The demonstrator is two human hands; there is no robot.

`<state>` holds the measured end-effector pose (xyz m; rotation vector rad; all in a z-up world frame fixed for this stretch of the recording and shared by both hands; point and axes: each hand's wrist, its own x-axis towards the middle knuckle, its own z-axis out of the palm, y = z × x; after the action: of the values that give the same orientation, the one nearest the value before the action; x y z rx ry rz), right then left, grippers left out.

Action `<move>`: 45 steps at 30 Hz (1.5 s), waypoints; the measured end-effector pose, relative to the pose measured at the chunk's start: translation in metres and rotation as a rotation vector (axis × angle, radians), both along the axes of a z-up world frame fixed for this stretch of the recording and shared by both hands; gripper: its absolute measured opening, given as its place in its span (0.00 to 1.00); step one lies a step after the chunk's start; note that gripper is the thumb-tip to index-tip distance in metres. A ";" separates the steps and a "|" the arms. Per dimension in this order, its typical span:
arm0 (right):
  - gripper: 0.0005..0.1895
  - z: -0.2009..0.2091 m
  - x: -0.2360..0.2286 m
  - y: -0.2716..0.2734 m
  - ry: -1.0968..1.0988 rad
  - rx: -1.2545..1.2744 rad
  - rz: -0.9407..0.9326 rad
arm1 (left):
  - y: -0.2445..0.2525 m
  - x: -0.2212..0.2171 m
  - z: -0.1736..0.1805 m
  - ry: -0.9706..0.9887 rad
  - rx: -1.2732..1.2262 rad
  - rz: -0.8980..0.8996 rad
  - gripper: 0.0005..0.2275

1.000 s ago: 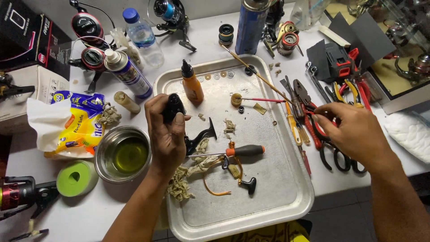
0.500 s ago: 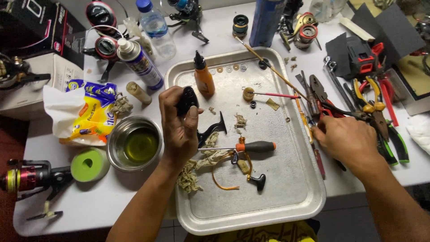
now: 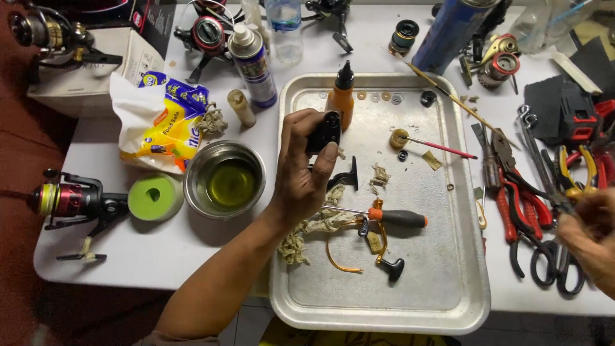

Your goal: The person disassembles a fishing reel handle, cleans the internal components with a cloth, and applies lubricant using a brush. They then reassemble the handle and use a screwdriver to tighten the screws.

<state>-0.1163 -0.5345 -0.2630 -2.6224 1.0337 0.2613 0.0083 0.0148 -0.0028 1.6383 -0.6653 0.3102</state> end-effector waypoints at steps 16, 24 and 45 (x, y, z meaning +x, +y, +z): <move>0.14 0.366 0.058 0.334 -0.757 0.047 0.909 | 0.008 0.006 0.006 -0.058 -0.017 0.003 0.15; 0.13 0.360 0.073 0.340 -0.803 -0.044 1.037 | 0.011 0.004 0.018 -0.109 0.013 0.040 0.14; 0.11 0.364 0.067 0.342 -0.733 -0.104 1.072 | 0.013 0.005 0.015 -0.243 0.116 0.104 0.15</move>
<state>-0.0490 -0.1921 0.1010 -2.7092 -0.6248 -0.5145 0.0134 0.0273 0.0126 1.7657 -0.7938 0.5613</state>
